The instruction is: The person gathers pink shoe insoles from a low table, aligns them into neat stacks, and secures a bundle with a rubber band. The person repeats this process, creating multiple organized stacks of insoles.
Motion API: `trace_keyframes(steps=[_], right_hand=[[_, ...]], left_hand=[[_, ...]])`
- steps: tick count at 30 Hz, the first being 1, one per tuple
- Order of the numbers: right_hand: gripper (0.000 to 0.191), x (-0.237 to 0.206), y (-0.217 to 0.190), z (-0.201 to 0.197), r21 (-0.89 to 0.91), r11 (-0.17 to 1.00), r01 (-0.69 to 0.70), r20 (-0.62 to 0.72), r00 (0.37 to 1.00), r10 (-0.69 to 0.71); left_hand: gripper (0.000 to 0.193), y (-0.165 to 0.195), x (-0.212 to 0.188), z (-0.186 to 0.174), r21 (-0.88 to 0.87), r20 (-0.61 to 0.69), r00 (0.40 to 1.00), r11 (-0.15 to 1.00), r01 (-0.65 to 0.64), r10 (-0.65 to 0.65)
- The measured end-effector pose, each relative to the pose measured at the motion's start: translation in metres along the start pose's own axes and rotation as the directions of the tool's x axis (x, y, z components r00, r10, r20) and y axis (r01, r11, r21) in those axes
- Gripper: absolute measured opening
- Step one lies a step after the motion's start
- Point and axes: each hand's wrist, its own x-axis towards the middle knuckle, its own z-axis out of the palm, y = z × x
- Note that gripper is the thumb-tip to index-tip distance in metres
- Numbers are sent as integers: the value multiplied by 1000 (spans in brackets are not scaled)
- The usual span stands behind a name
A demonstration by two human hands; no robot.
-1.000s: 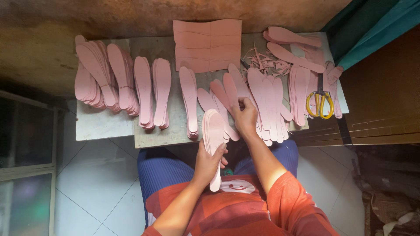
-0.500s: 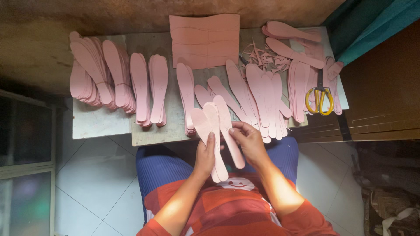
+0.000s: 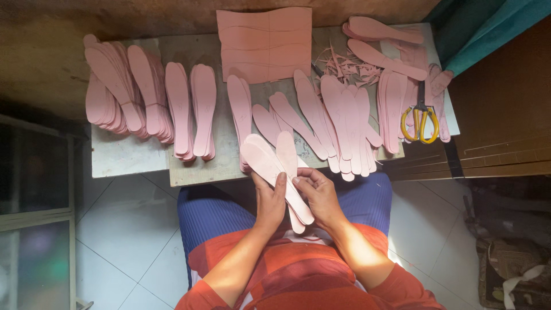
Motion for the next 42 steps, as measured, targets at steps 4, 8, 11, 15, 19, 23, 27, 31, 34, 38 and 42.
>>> trace_keyframes(steps=[4, 8, 11, 15, 19, 23, 27, 31, 34, 38, 42], right_hand=[[27, 0, 6, -6, -26, 999, 26, -11, 1000, -26], [35, 0, 5, -17, -141, 973, 185, 2, 982, -187], [45, 2, -11, -26, -134, 935, 329, 40, 944, -326], [77, -1, -37, -23, -356, 541, 762, 165, 621, -766], [89, 3, -45, -12, -274, 419, 866, 177, 473, -863], [75, 25, -36, -11, -305, 436, 846, 181, 502, -846], [74, 34, -37, -22, -288, 450, 845, 212, 515, -831], [77, 22, -41, -27, -292, 494, 819, 175, 554, -814], [73, 5, -37, -17, -368, 523, 769, 147, 603, -784], [64, -16, -10, 8, -453, 630, 631, 146, 750, -646], [74, -21, 0, 11, -343, 844, 412, 145, 911, -386]], left_hand=[[44, 5, 1, 4, -22, 161, 983, 995, 93, -88], [40, 16, 3, 15, 136, 225, 966, 986, 101, -130], [36, 30, 8, 21, 102, 267, 957, 991, 90, -114], [33, 47, 16, 31, -6, 308, 930, 978, -207, 199], [37, 50, 32, 41, 127, 338, 837, 860, -493, 430], [45, 45, 44, 44, 126, 331, 888, 918, -377, 319], [42, 42, 48, 46, 263, 311, 937, 933, -244, 157], [31, 47, 46, 46, 149, 342, 909, 941, -304, 239], [27, 54, 38, 53, -201, 255, 960, 977, -65, 117], [22, 58, 28, 65, -512, 142, 989, 858, 46, 32], [26, 57, 35, 57, -541, 94, 991, 830, 134, -98]])
